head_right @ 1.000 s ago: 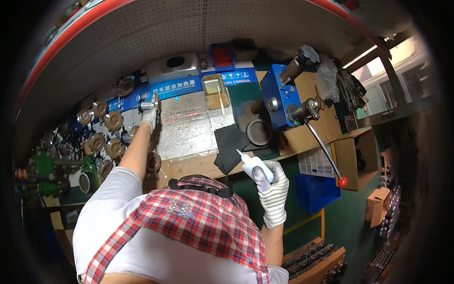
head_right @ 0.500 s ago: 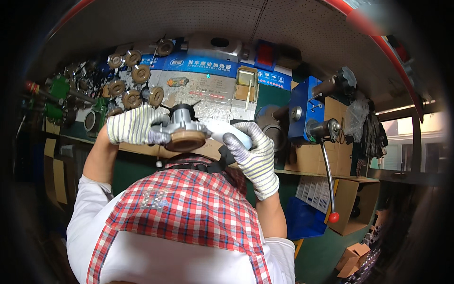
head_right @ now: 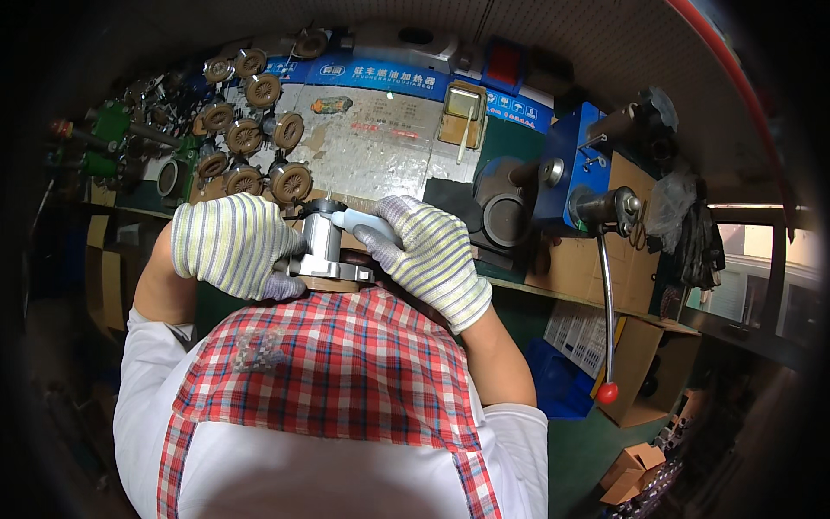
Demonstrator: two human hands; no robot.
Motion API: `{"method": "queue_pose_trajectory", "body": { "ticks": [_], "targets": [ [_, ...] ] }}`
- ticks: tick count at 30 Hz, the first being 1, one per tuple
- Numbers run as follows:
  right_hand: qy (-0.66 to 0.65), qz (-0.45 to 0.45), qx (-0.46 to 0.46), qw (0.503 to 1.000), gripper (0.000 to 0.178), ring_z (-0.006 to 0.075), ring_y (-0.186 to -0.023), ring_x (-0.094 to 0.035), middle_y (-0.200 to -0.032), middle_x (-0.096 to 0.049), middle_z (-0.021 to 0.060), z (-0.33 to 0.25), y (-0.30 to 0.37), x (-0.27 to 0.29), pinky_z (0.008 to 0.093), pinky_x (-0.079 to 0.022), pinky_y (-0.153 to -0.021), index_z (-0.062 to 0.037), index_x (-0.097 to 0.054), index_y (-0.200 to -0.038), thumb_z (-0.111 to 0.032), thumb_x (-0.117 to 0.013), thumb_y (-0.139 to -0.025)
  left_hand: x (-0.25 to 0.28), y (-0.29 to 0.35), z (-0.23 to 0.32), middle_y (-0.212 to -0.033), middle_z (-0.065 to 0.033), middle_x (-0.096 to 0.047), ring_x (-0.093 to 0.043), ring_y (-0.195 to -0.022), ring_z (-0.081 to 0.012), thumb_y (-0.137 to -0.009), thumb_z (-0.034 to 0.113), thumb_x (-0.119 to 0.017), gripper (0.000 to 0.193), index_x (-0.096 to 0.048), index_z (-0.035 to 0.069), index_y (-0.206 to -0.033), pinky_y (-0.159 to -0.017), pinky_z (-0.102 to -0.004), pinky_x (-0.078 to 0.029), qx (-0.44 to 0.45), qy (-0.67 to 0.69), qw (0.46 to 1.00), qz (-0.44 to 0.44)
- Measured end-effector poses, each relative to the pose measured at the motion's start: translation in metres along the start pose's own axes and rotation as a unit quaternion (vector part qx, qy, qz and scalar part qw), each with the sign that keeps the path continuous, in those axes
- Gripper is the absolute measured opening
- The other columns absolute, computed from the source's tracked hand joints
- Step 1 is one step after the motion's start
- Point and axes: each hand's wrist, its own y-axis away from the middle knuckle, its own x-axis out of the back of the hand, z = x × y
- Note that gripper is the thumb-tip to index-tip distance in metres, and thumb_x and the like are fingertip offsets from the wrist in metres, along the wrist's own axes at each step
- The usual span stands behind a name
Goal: The person puts on gloves and applies lubricant to several small metallic mechanical parts on a workbench. They then pick up black circular components from a cardboard box and attach them to the lubricated parts using a bench vise. The person repeats this process for multiple units, handling each part individually.
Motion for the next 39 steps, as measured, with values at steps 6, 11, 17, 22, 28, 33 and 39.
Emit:
{"method": "queue_pose_trajectory", "body": {
  "ticks": [6, 11, 17, 22, 28, 33, 39],
  "targets": [
    [0.031, -0.003, 0.015, 0.999, 0.031, 0.0324, -0.073, -0.070, -0.082, -0.070, 0.0163, -0.007, 0.000, 0.003, 0.0392, -0.055, -0.065, -0.0013, -0.071, -0.098, -0.031, -0.073, -0.087, -0.001, 0.005, 0.000, -0.060, -0.0178, -0.061, -0.064, -0.060, -0.0342, -0.083, 0.049, -0.072, 0.050, -0.067, 0.000, -0.072, -0.056, -0.0396, -0.051, 0.011, 0.006, 1.000, -0.006],
    [0.009, 0.006, -0.027, 1.000, 0.032, 0.0326, -0.075, -0.070, -0.083, -0.070, 0.0160, -0.007, 0.004, 0.001, 0.0401, -0.055, -0.067, -0.0025, -0.071, -0.099, -0.032, -0.071, -0.088, -0.002, 0.007, -0.010, -0.066, -0.0173, -0.065, -0.066, -0.063, -0.0329, -0.082, 0.046, -0.075, 0.045, -0.069, 0.001, -0.080, -0.057, -0.0392, -0.052, 0.018, 0.032, 0.999, -0.015],
    [0.002, -0.003, -0.066, 0.998, 0.032, 0.0338, -0.079, -0.070, -0.088, -0.070, 0.0173, -0.006, 0.003, -0.010, 0.0397, -0.055, -0.069, -0.0027, -0.070, -0.102, -0.032, -0.071, -0.089, -0.009, 0.017, -0.035, -0.068, -0.0172, -0.067, -0.068, -0.063, -0.0324, -0.082, 0.049, -0.075, 0.051, -0.071, 0.002, -0.101, -0.058, -0.0393, -0.053, 0.025, 0.068, 0.997, -0.008],
    [-0.039, 0.066, -0.127, 0.989, 0.033, 0.0346, -0.081, -0.070, -0.090, -0.070, 0.0180, -0.001, 0.006, -0.010, 0.0380, -0.055, -0.072, -0.0023, -0.068, -0.102, -0.032, -0.073, -0.088, -0.003, 0.008, -0.084, -0.065, -0.0103, -0.067, -0.061, -0.049, -0.0155, -0.087, 0.053, -0.070, 0.053, -0.070, 0.000, -0.092, -0.044, -0.0274, -0.046, 0.178, 0.385, 0.903, -0.075],
    [-0.191, 0.218, -0.245, 0.925, 0.040, 0.0071, -0.067, -0.058, -0.082, -0.065, 0.0036, 0.009, 0.021, -0.019, 0.0224, -0.047, -0.060, -0.0036, -0.066, -0.101, -0.040, -0.076, -0.089, -0.095, -0.067, -0.199, -0.094, -0.0031, -0.068, -0.065, -0.080, -0.0110, -0.096, 0.040, -0.066, 0.038, -0.063, 0.006, -0.113, -0.070, -0.0261, -0.054, 0.116, 0.672, 0.708, 0.185],
    [-0.429, 0.299, -0.314, 0.793, 0.042, 0.0119, -0.064, -0.063, -0.087, -0.066, 0.0056, 0.012, 0.020, -0.037, 0.0228, -0.049, -0.056, -0.0038, -0.062, -0.109, -0.038, -0.077, -0.089, -0.177, -0.164, -0.288, -0.086, -0.0019, -0.062, -0.061, -0.070, -0.0149, -0.097, 0.037, -0.066, 0.039, -0.051, 0.017, -0.128, -0.062, -0.0314, -0.054, 0.173, 0.665, 0.644, 0.336],
    [-0.684, 0.288, -0.280, 0.608, 0.038, 0.0204, -0.085, -0.064, -0.099, -0.066, 0.0053, 0.046, -0.003, -0.073, 0.0328, -0.052, -0.071, -0.0094, -0.063, -0.117, -0.026, -0.079, -0.086, -0.239, -0.174, -0.320, -0.106, -0.0098, -0.058, -0.056, -0.073, -0.0180, -0.096, 0.031, -0.062, 0.059, -0.036, 0.022, -0.148, -0.055, -0.0333, -0.048, 0.315, 0.658, 0.611, 0.307]
  ]
}}
